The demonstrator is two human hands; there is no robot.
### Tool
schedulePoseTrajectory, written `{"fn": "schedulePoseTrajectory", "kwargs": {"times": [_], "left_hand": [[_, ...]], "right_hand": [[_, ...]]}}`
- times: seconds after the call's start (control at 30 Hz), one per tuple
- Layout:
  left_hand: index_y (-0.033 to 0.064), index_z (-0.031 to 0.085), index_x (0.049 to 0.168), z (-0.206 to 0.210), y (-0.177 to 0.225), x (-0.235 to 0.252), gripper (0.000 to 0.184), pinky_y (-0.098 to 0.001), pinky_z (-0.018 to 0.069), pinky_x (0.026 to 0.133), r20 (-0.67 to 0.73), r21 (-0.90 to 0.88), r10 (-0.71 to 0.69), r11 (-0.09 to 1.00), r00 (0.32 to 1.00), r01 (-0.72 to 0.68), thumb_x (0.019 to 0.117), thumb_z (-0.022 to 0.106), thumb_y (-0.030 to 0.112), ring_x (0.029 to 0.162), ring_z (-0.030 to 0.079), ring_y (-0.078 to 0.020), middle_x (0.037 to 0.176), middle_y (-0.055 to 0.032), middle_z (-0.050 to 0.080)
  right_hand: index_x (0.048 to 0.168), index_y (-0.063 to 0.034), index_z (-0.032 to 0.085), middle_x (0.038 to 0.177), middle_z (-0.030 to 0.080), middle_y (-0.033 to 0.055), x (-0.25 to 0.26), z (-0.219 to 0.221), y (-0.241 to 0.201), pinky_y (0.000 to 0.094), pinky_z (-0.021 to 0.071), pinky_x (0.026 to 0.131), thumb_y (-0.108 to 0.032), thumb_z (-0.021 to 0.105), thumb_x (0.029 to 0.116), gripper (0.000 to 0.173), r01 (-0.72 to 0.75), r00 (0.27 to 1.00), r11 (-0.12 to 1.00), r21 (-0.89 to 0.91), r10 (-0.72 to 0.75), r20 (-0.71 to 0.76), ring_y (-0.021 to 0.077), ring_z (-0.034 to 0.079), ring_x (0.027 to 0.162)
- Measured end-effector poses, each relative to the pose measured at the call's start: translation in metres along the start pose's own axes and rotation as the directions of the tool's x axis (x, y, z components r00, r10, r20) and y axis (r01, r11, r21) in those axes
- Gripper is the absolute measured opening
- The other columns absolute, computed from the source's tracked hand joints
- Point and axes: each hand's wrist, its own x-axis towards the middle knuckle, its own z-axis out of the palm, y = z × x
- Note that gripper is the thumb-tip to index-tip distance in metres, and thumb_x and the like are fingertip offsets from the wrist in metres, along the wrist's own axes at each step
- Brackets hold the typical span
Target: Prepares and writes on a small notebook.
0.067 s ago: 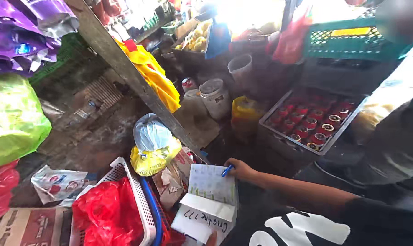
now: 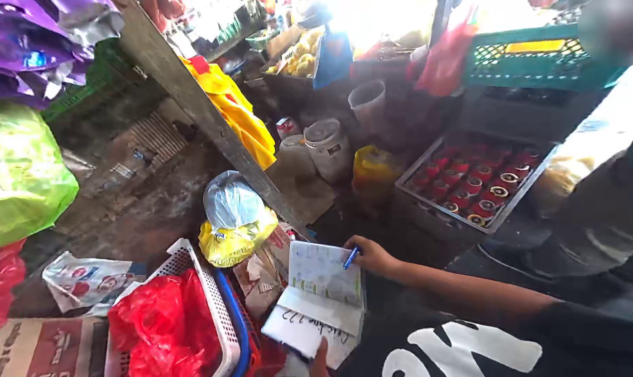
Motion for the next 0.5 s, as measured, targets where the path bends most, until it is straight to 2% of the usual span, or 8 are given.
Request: {"fn": "schedulePoseTrajectory", "kwargs": {"times": [0.03,0.07,0.1,0.17,0.23,0.33,0.4,0.5], "left_hand": [[-0.0103,0.047,0.137,-0.003,-0.005,0.007,0.048,-0.0313,0.0508,0.098,0.096,-0.149,0.103,0.985,0.99,-0.088,0.1103,0.044,0.03,0.106,0.063,-0.0101,0.118,-0.0158,0.067],[0.0051,0.048,0.139,-0.003,-0.013,0.023,0.065,-0.0312,0.0582,0.093,0.222,-0.272,0.229,0.948,0.948,-0.166,0.1021,0.048,0.058,0.106,0.07,-0.0091,0.118,-0.0068,0.073],[0.0151,0.045,0.149,0.002,-0.017,0.043,0.09,-0.0393,0.0609,0.088,0.313,-0.382,0.312,0.906,0.897,-0.182,0.0859,0.056,0.077,0.108,0.072,-0.0178,0.124,-0.0074,0.073],[0.021,0.006,0.162,0.013,-0.013,0.068,0.12,-0.0516,0.0594,0.089,0.346,-0.328,0.338,0.918,0.875,-0.224,0.0763,0.055,0.089,0.12,0.066,-0.0335,0.147,-0.0167,0.055],[0.0205,-0.009,0.161,0.021,-0.011,0.08,0.105,-0.0491,0.0616,0.089,0.277,-0.263,0.302,0.937,0.912,-0.23,0.0946,0.059,0.064,0.116,0.068,-0.0318,0.151,-0.0179,0.046],[0.019,-0.003,0.158,0.03,-0.013,0.093,0.072,-0.0376,0.064,0.074,0.204,-0.219,0.235,0.957,0.95,-0.189,0.1056,0.047,0.011,0.084,0.073,-0.0169,0.119,-0.009,0.059],[0.0185,-0.002,0.158,0.033,-0.011,0.097,0.071,-0.0355,0.0622,0.072,0.225,-0.193,0.222,0.965,0.949,-0.18,0.105,0.044,0.004,0.081,0.07,-0.0133,0.11,-0.007,0.058],[0.0197,0.027,0.143,0.043,-0.012,0.108,0.05,-0.036,0.0642,0.072,0.241,-0.333,0.277,0.924,0.93,-0.189,0.1015,0.051,0.008,0.079,0.073,-0.0137,0.101,0.0009,0.067]], "right_hand": [[0.122,-0.0007,0.063,0.112,0.067,0.0145,-0.008,-0.001,-0.008,0.0396,0.0544,0.089,-0.016,0.075,0.0916,0.036,0.073,0.997,0.997,0.007,-0.073,-0.032,0.0202,0.066,0.099],[0.12,-0.0009,0.064,0.11,0.068,0.0124,-0.016,-0.001,-0.016,0.0352,0.0544,0.089,-0.017,0.076,0.0909,0.036,0.144,0.988,0.989,0.008,-0.144,-0.062,0.0161,0.066,0.098],[0.119,-0.0013,0.064,0.109,0.069,0.0104,-0.023,0.0,-0.023,0.0314,0.0545,0.087,-0.017,0.077,0.0899,0.035,0.203,0.975,0.979,0.005,-0.202,-0.089,0.0123,0.066,0.096],[0.119,-0.0007,0.062,0.107,0.068,0.0103,-0.037,0.003,-0.033,0.0302,0.0546,0.084,-0.014,0.077,0.088,0.037,0.262,0.958,0.965,-0.004,-0.26,-0.118,0.0108,0.065,0.092],[0.118,0.0015,0.06,0.102,0.067,0.0128,-0.051,0.008,-0.038,0.0335,0.0543,0.08,-0.015,0.081,0.0847,0.043,0.274,0.95,0.961,-0.03,-0.276,-0.144,0.0141,0.064,0.087],[0.112,0.0012,0.059,0.092,0.066,0.0083,-0.066,0.019,-0.037,0.0266,0.0522,0.073,-0.022,0.085,0.082,0.046,0.321,0.931,0.947,-0.007,-0.317,-0.181,0.0081,0.061,0.079],[0.109,0.0011,0.059,0.093,0.07,0.0075,-0.071,0.023,-0.036,0.0241,0.0519,0.074,-0.022,0.086,0.0807,0.045,0.353,0.921,0.934,0.05,-0.338,-0.196,0.0052,0.063,0.081],[0.106,-0.006,0.054,0.097,0.071,-0.0004,-0.072,0.013,-0.032,0.0198,0.053,0.077,-0.013,0.085,0.0803,0.041,0.333,0.938,0.916,0.223,-0.297,-0.179,0.0004,0.066,0.086]]}}
